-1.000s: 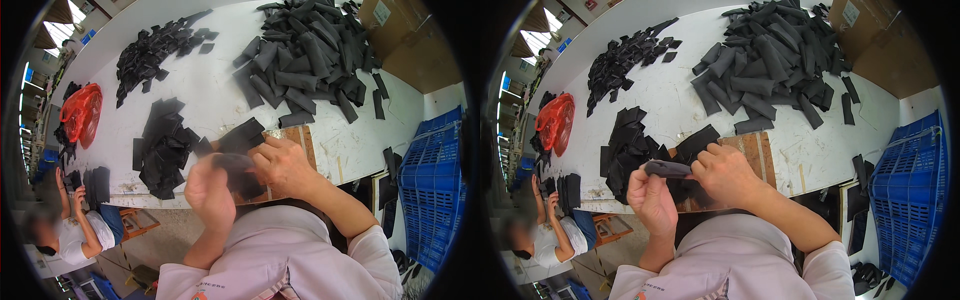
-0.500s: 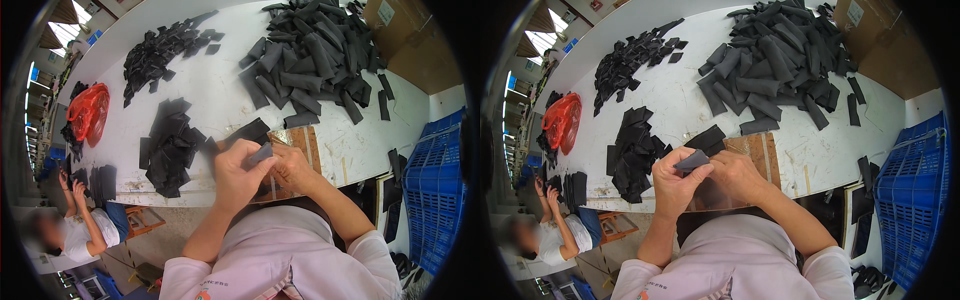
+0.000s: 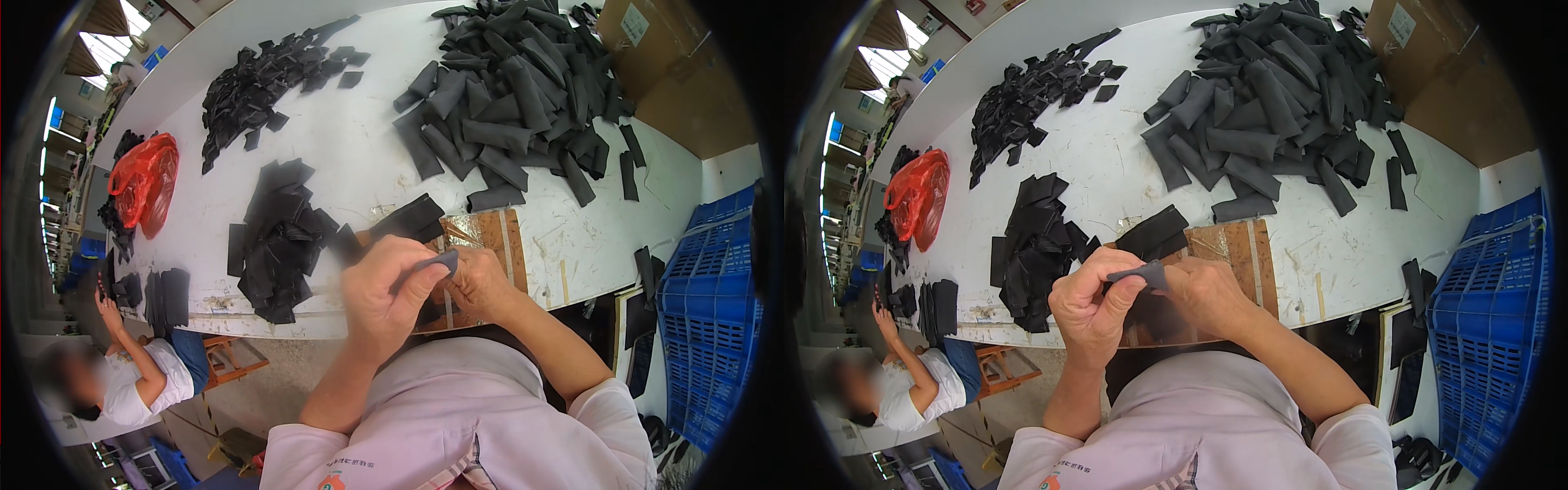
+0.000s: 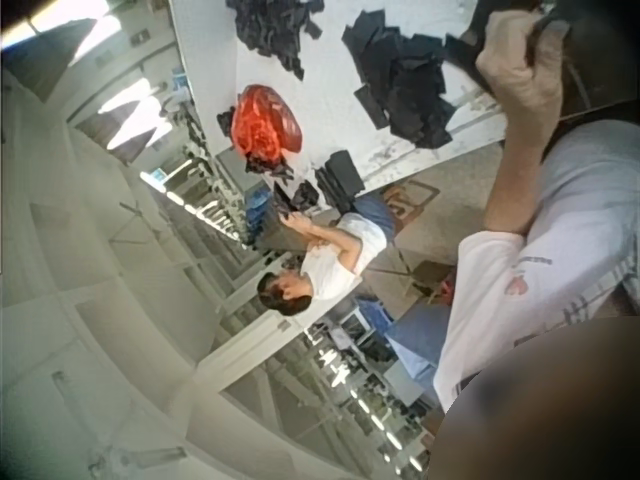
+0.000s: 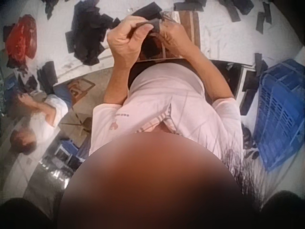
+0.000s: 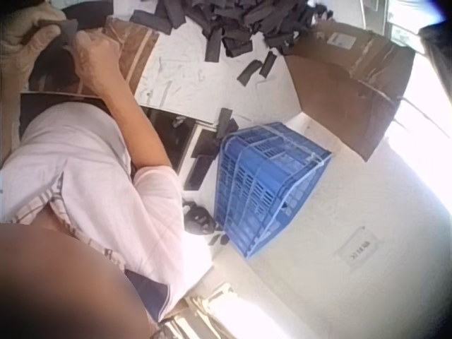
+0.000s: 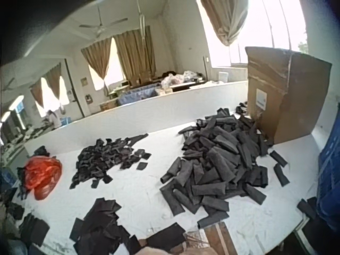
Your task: The worker is assembling or finishing small black fabric or plastic components at a workstation, possibly related to sports or outdoor equipment.
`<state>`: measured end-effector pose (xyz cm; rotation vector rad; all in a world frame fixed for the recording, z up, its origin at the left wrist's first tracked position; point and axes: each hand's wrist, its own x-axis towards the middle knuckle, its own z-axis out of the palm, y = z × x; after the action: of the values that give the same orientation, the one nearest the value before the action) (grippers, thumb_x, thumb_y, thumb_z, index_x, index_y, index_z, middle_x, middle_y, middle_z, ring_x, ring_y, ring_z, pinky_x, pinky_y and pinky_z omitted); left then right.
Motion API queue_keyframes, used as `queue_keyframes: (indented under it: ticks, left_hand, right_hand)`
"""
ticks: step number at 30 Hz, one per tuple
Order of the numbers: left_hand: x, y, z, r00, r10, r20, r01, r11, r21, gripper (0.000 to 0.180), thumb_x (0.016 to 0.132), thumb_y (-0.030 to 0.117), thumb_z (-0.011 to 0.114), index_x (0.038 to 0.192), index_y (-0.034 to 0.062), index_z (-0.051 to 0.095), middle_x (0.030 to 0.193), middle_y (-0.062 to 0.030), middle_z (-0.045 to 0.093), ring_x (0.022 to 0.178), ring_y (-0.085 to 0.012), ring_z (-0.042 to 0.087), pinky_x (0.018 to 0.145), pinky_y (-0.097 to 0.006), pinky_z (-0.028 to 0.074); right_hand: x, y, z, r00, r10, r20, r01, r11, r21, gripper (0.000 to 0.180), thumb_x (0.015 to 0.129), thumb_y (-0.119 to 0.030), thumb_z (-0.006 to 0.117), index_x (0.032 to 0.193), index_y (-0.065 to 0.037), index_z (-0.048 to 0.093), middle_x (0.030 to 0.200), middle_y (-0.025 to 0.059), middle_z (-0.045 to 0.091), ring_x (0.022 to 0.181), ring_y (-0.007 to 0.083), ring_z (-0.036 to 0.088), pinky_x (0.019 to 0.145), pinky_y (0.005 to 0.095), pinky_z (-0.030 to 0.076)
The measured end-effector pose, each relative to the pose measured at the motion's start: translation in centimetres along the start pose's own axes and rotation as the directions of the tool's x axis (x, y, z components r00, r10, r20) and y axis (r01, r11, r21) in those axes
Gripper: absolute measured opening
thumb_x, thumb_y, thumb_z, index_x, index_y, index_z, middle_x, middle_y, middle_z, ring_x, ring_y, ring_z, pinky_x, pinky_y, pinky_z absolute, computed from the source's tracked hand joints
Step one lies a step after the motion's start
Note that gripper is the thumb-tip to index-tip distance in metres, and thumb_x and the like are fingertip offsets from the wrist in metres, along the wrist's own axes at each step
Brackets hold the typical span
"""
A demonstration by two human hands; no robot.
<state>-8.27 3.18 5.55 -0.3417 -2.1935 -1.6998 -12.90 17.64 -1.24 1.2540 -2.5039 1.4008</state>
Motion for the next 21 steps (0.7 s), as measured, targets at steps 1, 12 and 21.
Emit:
queue_keyframes:
  ticks: [1, 12, 21]
  left_hand:
    - [-0.1, 0.1, 0.2, 0.996, -0.079, -0.034, 0.076, 0.995, -0.062, 0.01, 0.079, 0.004, 0.062, 0.082, -0.0043, 0.058, 0.082, -0.0094, 0.059, 0.07, -0.0136, 0.054, 0.062, -0.023, 0.045]
    - [-2.1, -1.2, -0.4, 0.92, -0.33, -0.213, 0.078, 0.686, -0.723, 0.014, 0.081, 0.017, 0.059, 0.088, 0.0052, 0.057, 0.082, -0.0104, 0.06, 0.084, -0.024, 0.052, 0.081, -0.037, 0.04]
    - [0.1, -4.2, -1.3, 0.93, -0.271, -0.247, 0.161, 0.907, -0.388, 0.017, 0.083, 0.01, 0.054, 0.092, -0.0031, 0.057, 0.093, -0.0133, 0.061, 0.083, -0.0153, 0.057, 0.074, -0.028, 0.045]
  right_hand:
    - [0.1, 0.1, 0.0, 1.0, -0.013, -0.012, 0.012, 0.999, -0.05, 0.011, 0.071, -0.009, 0.062, 0.074, -0.003, 0.053, 0.066, 0.0112, 0.055, 0.06, 0.0269, 0.056, 0.05, 0.0362, 0.045]
    - [1.5, -2.3, -2.3, 0.996, -0.06, 0.073, 0.073, 0.979, -0.192, 0.022, 0.071, -0.019, 0.064, 0.066, -0.003, 0.05, 0.064, 0.0086, 0.055, 0.065, 0.0244, 0.057, 0.05, 0.0357, 0.044]
    - [4.2, -4.4, -6.8, 0.963, -0.265, 0.04, 0.26, 0.96, 0.101, 0.019, 0.075, -0.017, 0.062, 0.067, -0.002, 0.052, 0.059, 0.0083, 0.054, 0.057, 0.02, 0.055, 0.047, 0.0296, 0.043]
